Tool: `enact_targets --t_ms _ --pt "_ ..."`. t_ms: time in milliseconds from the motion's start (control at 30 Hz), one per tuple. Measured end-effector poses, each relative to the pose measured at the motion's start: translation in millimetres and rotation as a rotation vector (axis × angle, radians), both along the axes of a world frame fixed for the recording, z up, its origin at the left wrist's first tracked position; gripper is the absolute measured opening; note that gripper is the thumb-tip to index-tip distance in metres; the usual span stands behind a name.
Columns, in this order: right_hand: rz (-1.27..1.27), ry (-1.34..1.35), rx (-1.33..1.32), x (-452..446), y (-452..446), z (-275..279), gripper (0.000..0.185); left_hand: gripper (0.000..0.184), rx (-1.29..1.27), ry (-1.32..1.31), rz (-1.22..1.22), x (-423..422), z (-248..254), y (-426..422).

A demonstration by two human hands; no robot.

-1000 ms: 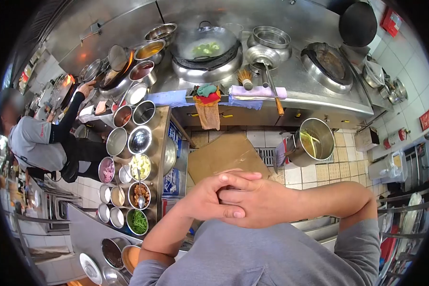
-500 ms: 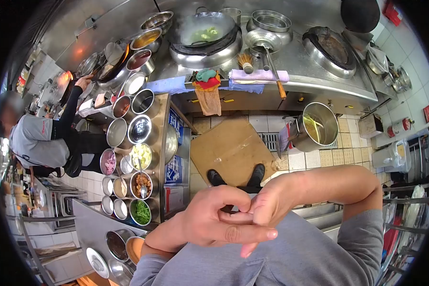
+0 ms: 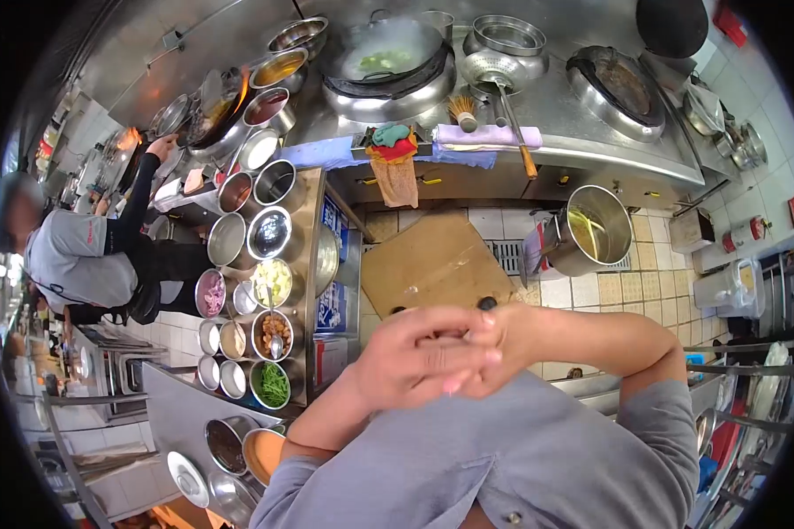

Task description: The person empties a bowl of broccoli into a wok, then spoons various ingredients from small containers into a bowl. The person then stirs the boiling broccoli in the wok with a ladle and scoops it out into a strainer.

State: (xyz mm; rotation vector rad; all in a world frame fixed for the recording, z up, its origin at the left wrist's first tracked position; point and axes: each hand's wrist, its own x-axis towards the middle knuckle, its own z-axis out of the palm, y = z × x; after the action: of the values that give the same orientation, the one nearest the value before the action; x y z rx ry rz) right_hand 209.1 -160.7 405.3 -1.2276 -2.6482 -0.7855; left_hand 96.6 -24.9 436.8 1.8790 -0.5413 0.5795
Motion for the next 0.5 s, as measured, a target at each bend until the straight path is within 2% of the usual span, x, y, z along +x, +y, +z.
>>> enact_targets --t_ms 33,67,133,200,267,333,400,433,467,500 --pt "-0.094 0.131 -0.056 -2.6 -1.7 -5.7 0.010 0.031 0.003 0.011 0.004 1.8 -7.9 0.9" --pt "-0.091 0.139 -0.054 -4.5 1.5 -13.9 0.010 0.030 -0.005 0.012 0.017 4.2 -15.2 2.6" --pt "-0.091 0.744 -0.170 -5.3 8.3 -34.1 0.006 0.030 -0.014 0.015 0.030 5.0 -30.2 4.3" --pt "-0.114 0.711 -0.112 -2.4 11.8 -41.2 0.009 0.033 -0.051 0.080 0.115 8.2 -44.0 6.0" --pt "-0.177 0.827 -0.159 0.7 23.3 -36.2 0.015 0.036 -0.061 0.158 0.164 13.3 -63.7 9.5" --pt "-0.163 0.865 -0.161 11.5 39.9 -77.8 0.020 0.039 -0.730 0.582 0.244 27.9 -111.5 11.7" --pt "-0.376 0.944 -0.394 18.8 44.7 -136.3 0.023 0.040 -0.640 0.772 0.350 38.6 -188.3 25.6" --pt "-0.534 0.977 -0.621 15.5 40.9 -158.6 0.025 0.036 -0.489 0.872 0.439 36.9 -234.7 28.0" --pt "-0.696 1.004 -0.850 11.3 34.0 -179.8 0.027 0.026 -0.339 0.937 0.477 29.2 -256.9 24.0" --pt "-0.711 1.037 -0.898 11.3 24.0 -200.3 0.027 0.022 -0.223 0.959 0.313 27.1 -247.3 21.5"
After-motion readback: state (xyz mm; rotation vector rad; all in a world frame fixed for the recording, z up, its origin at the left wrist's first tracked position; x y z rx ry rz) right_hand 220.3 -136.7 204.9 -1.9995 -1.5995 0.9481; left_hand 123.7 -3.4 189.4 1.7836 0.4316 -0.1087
